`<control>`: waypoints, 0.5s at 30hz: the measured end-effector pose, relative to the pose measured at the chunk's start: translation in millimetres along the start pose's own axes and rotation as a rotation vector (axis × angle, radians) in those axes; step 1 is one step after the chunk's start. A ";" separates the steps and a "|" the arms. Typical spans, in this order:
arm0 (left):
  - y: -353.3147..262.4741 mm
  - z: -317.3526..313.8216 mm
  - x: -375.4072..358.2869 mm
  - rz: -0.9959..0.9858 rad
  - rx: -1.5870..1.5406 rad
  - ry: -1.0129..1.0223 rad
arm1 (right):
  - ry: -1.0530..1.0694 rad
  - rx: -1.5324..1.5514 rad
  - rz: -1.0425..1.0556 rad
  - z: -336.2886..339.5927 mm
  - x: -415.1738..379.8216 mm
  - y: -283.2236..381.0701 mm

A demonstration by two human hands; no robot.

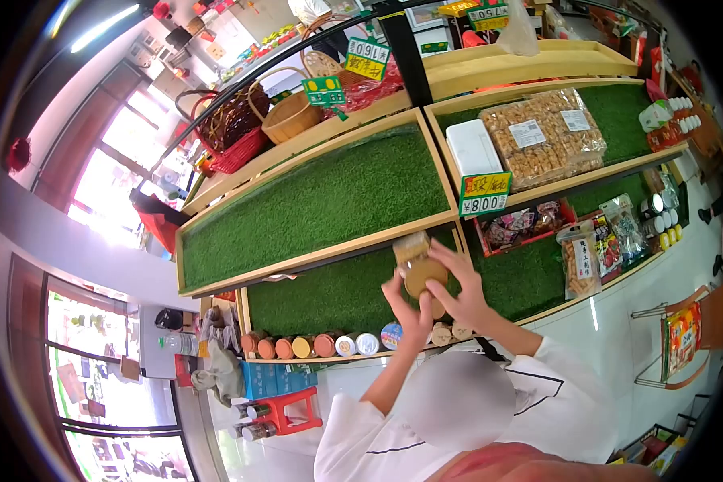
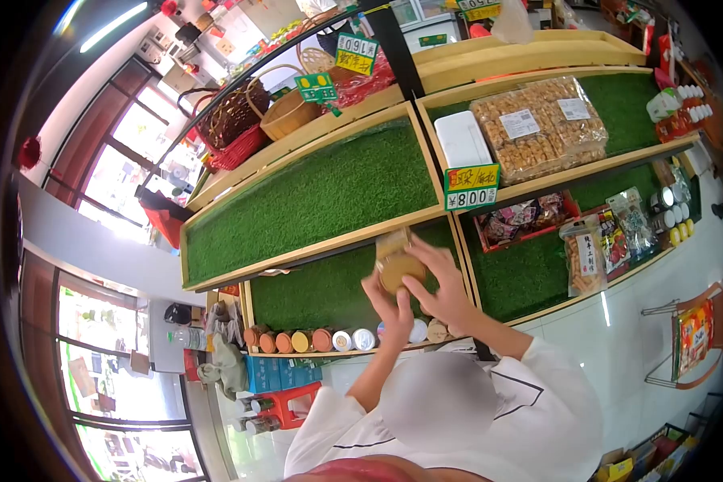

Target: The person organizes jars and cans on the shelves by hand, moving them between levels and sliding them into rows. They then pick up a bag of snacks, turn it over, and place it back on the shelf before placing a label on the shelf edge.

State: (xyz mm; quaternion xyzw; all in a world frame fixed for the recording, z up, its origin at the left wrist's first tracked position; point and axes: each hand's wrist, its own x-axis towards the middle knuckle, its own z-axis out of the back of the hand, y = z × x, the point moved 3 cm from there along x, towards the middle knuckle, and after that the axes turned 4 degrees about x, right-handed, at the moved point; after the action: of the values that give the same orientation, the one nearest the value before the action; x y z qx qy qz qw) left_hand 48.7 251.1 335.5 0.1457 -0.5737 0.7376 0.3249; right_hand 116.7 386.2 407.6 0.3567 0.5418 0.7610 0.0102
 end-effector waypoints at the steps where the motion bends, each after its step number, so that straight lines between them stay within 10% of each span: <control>1: -10.7 -0.1 26.8 -0.002 -0.080 -0.039 | -0.001 -0.019 0.094 -0.8 19.3 9.8; 7: 8.1 -27.4 139.5 0.032 -0.149 -0.051 | -0.119 -0.024 0.102 -27.2 103.8 -25.2; 10: 21.5 -43.1 159.8 0.197 -0.184 0.056 | -0.032 0.216 -0.222 -26.8 120.9 -40.9; 15: 57.8 -72.5 150.0 0.192 -0.124 0.140 | -0.125 -0.246 -0.066 -34.2 111.9 -110.2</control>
State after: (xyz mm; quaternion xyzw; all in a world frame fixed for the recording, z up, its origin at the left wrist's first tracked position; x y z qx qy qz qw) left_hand -89.2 358.6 358.6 0.0180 -0.6056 0.7366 0.3006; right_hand -26.6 448.7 370.1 0.3815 0.4541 0.7972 0.1126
